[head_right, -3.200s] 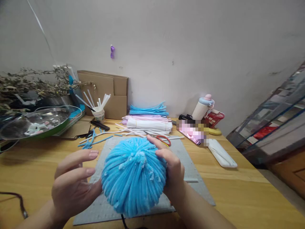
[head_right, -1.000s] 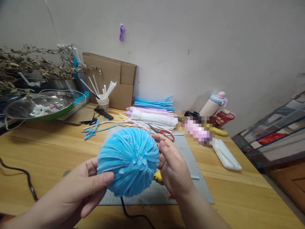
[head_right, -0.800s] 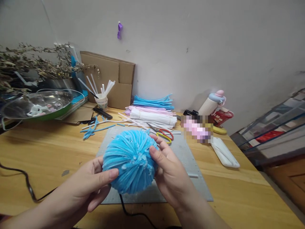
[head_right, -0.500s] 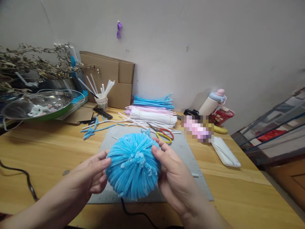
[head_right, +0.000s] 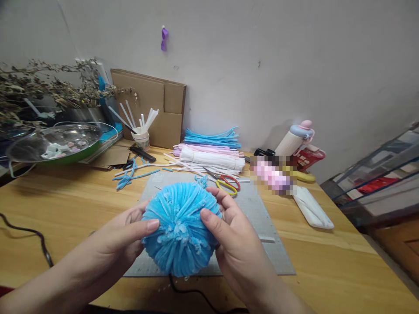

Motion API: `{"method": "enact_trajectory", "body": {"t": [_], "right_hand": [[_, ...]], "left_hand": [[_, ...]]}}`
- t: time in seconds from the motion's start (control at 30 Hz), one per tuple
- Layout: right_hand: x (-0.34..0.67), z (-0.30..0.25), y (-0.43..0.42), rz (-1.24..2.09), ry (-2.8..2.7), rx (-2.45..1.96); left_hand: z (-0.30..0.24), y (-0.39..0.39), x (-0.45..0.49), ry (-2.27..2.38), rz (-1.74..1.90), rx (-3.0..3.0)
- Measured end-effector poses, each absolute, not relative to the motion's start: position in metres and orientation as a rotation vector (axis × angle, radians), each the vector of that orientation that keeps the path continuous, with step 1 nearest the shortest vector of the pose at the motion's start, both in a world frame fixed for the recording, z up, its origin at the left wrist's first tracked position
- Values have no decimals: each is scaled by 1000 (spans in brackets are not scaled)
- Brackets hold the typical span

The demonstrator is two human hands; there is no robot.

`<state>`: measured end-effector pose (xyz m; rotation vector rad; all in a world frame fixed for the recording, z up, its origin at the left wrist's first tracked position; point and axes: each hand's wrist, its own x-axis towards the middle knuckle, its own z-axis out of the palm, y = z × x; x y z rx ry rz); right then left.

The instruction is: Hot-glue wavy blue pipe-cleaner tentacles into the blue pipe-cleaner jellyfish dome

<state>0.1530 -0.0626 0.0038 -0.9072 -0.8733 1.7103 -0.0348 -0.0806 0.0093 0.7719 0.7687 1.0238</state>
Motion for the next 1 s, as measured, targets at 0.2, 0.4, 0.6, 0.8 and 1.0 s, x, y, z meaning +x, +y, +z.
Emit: {"method": "enact_trajectory", "body": {"t": [0.2, 0.4, 0.6, 0.8, 1.0], "right_hand": [[154, 5, -64, 1691, -885, -891], [153, 6, -65, 1693, -881, -893], [153, 3, -64, 1679, -901, -873], [158, 3, -62, 1703, -886, -855], [175, -4, -74, 1424, -1306, -749]], "left_hand": [[8, -79, -37, 803, 1015, 831], [3, -77, -38, 870, 996, 831], [3, -76, -40, 855, 1001, 853], [7, -75, -45, 817, 940, 863], [4, -79, -59, 782, 899, 1110]]}}
